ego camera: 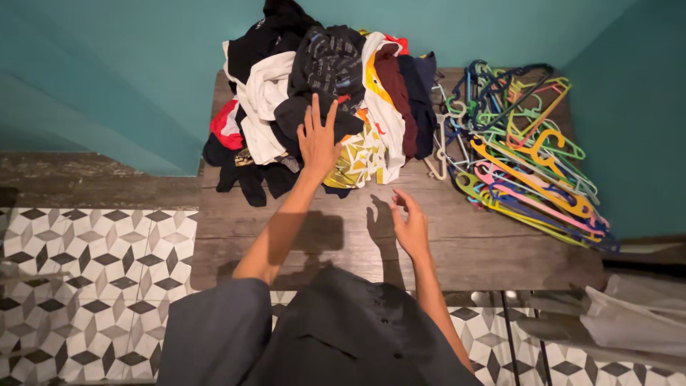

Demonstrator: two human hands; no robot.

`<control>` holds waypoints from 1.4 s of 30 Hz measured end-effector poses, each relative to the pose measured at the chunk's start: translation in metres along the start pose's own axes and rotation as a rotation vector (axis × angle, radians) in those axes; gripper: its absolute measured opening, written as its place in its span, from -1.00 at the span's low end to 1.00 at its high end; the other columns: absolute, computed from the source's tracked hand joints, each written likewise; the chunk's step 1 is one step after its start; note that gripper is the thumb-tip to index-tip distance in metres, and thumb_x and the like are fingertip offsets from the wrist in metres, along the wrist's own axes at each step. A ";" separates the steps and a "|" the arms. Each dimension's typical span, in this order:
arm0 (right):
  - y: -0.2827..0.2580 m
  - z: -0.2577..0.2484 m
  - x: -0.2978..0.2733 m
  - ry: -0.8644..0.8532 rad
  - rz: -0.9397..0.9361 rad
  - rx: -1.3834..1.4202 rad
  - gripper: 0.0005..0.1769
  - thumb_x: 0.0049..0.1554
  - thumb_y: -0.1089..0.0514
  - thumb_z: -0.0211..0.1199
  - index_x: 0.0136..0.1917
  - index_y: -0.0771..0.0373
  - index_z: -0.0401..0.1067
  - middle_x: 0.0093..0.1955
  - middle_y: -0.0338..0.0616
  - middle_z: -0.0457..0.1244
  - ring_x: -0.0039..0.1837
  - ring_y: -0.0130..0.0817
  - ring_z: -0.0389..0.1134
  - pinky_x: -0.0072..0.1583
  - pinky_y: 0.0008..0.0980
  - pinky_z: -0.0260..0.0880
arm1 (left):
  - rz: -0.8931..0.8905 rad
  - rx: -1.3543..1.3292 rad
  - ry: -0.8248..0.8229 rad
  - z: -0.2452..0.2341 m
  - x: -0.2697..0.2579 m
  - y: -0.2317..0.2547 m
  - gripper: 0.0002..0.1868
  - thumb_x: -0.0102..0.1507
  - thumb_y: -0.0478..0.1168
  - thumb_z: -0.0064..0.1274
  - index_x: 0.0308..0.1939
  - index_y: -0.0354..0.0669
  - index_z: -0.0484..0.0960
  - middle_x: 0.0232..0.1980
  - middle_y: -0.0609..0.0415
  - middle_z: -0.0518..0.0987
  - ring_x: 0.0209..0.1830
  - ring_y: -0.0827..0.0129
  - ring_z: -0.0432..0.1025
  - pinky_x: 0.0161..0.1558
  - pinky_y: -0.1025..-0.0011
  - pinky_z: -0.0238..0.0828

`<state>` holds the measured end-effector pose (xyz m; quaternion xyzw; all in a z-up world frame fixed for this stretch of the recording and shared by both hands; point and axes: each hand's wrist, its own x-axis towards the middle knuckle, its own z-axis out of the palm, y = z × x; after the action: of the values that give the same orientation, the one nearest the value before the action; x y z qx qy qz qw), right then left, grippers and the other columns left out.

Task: The person folds a white t-shirt and a black t-shirt on a wooden table, then places each on a hanger and hangs them on a metal clothing rack. The person handles the shirts and hangers by hand.

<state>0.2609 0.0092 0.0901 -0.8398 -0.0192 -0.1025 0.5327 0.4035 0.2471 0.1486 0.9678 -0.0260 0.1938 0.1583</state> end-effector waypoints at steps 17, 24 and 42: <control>-0.022 0.020 0.036 -0.003 -0.163 -0.037 -0.52 0.23 0.25 0.23 0.42 0.23 0.36 0.19 0.05 0.36 0.19 -0.20 0.43 0.20 -0.28 0.40 | 0.129 -0.673 0.419 -0.083 0.066 -0.008 -0.63 0.28 -0.38 0.14 0.17 -0.15 0.51 0.05 -0.15 0.64 0.06 -0.13 0.54 0.01 0.20 0.49; -0.066 0.004 0.065 0.090 -0.236 0.037 -0.23 0.22 0.21 0.33 0.61 0.23 0.09 0.42 0.04 0.23 0.28 -0.20 0.37 0.26 -0.25 0.39 | 0.344 -1.028 0.336 -0.191 0.065 0.041 -0.84 0.45 -0.35 0.07 0.10 -0.25 0.51 -0.15 0.03 0.65 -0.13 0.41 0.54 0.00 0.45 0.46; -0.055 -0.112 0.051 0.316 -0.319 -0.042 -0.79 0.11 0.37 0.23 0.04 0.42 0.50 0.00 -0.02 0.39 0.10 -0.30 0.41 0.21 -0.38 0.37 | 0.012 -1.126 0.222 -0.180 0.019 0.051 -0.61 0.51 -0.09 -0.06 0.20 -0.40 0.56 0.01 0.06 0.65 0.02 0.49 0.43 0.16 0.44 0.40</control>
<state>0.2863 -0.0715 0.1950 -0.8106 -0.0657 -0.3163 0.4885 0.3489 0.2561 0.3284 0.7080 -0.1139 0.2517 0.6499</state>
